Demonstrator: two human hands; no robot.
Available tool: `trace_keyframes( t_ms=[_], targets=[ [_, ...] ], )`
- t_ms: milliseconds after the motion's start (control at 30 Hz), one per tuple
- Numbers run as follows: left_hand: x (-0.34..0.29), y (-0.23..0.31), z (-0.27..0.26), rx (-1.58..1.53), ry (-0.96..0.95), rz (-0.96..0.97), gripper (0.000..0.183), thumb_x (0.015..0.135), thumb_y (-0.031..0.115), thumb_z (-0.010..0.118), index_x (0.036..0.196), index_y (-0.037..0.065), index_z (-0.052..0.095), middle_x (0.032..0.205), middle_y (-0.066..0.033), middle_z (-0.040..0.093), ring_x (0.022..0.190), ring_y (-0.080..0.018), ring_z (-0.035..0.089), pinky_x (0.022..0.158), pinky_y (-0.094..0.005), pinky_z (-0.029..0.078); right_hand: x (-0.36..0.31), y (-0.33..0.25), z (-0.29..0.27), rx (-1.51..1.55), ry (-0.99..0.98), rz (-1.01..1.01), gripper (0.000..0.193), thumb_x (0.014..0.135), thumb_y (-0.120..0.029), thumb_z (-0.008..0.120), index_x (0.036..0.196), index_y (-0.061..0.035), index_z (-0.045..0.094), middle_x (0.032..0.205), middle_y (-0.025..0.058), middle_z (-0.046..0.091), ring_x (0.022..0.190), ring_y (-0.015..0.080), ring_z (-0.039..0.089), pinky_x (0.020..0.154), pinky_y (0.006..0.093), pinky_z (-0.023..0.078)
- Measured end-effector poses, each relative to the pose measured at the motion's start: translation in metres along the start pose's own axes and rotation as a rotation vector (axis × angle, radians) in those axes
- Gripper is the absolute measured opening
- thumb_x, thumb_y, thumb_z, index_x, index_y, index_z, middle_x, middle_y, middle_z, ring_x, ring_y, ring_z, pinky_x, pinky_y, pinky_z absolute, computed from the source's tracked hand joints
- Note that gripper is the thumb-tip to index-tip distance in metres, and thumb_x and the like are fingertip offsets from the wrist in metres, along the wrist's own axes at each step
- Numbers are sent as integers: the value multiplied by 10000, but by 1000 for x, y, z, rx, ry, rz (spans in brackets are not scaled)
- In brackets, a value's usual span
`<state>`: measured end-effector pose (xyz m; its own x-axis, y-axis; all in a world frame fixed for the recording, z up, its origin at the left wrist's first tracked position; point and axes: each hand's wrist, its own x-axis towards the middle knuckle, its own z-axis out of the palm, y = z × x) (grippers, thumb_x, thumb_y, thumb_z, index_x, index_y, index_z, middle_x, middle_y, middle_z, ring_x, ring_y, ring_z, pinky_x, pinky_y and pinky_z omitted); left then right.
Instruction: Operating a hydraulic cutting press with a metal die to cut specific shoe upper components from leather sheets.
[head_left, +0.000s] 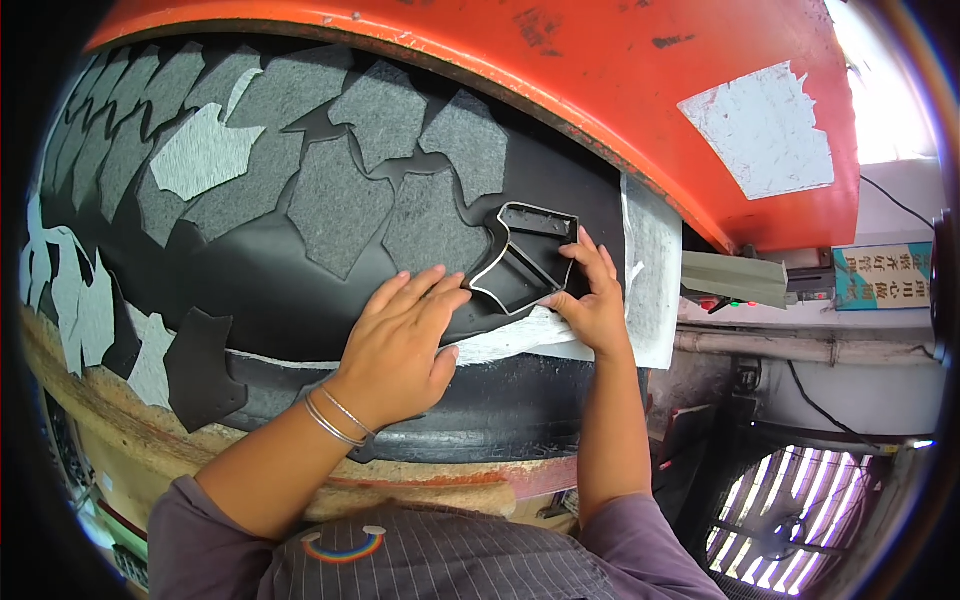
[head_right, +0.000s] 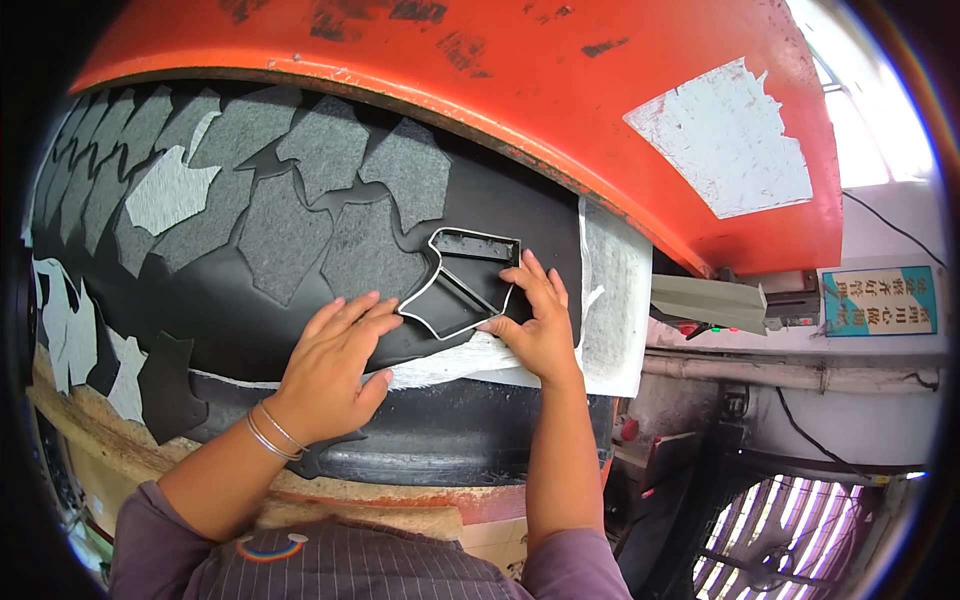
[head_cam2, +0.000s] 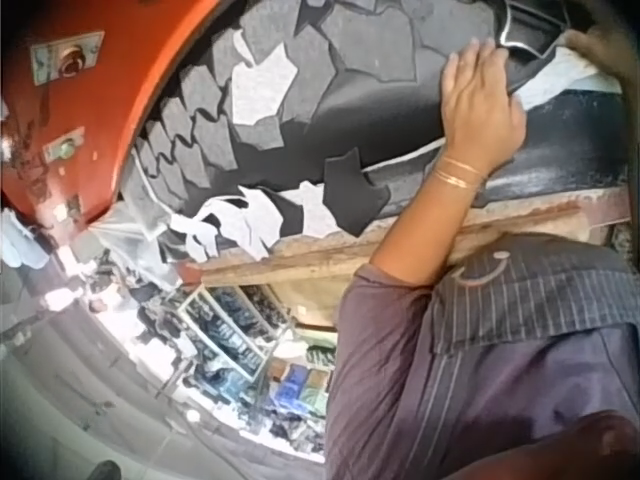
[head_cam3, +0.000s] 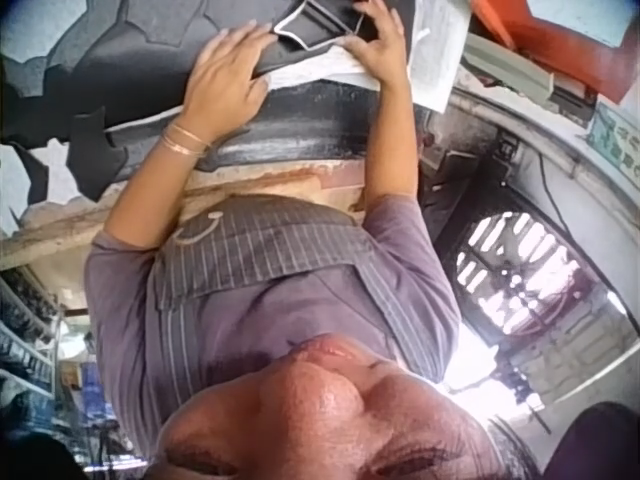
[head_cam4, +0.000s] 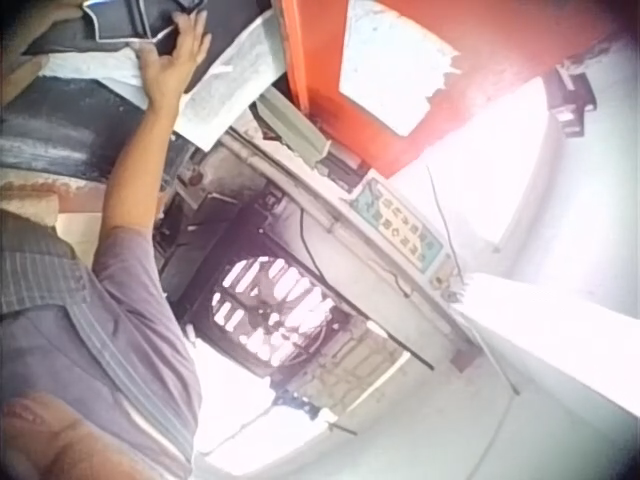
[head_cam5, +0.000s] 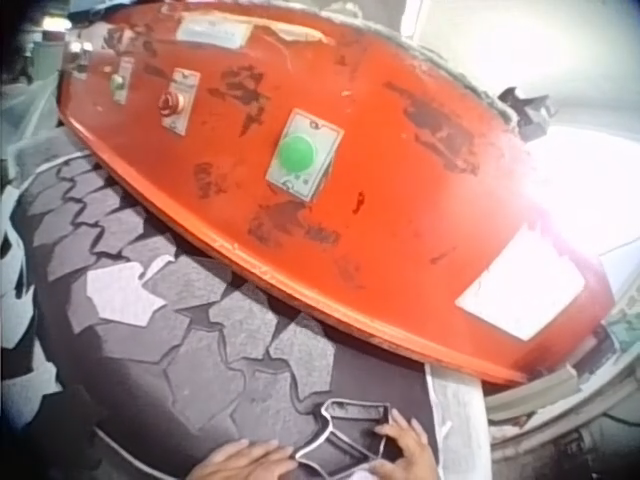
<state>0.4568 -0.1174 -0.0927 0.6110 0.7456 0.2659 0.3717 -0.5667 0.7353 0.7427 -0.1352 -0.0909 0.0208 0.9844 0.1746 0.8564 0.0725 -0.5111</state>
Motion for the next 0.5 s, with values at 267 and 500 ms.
trace_keyframes(
  t_ms=[267,500],
  targets=[
    [4,-1,-1,21,1,22,499,753,132,656,1212,25,493,1324,-161,523,1309,-320,411,1097,-473,270,4,1,-2,6,-37,-13,676,595,-305,860,1184,-127,580,1282,67,584,1370,243,368,1140,462,181],
    [26,-15,-51,-258,179,-190,451,803,157,684,1202,31,517,1351,-212,473,1306,-356,404,1079,-418,316,22,-45,-47,409,252,163,858,730,-228,802,1436,-51,347,1405,210,449,1337,288,394,1091,403,304]
  ],
)
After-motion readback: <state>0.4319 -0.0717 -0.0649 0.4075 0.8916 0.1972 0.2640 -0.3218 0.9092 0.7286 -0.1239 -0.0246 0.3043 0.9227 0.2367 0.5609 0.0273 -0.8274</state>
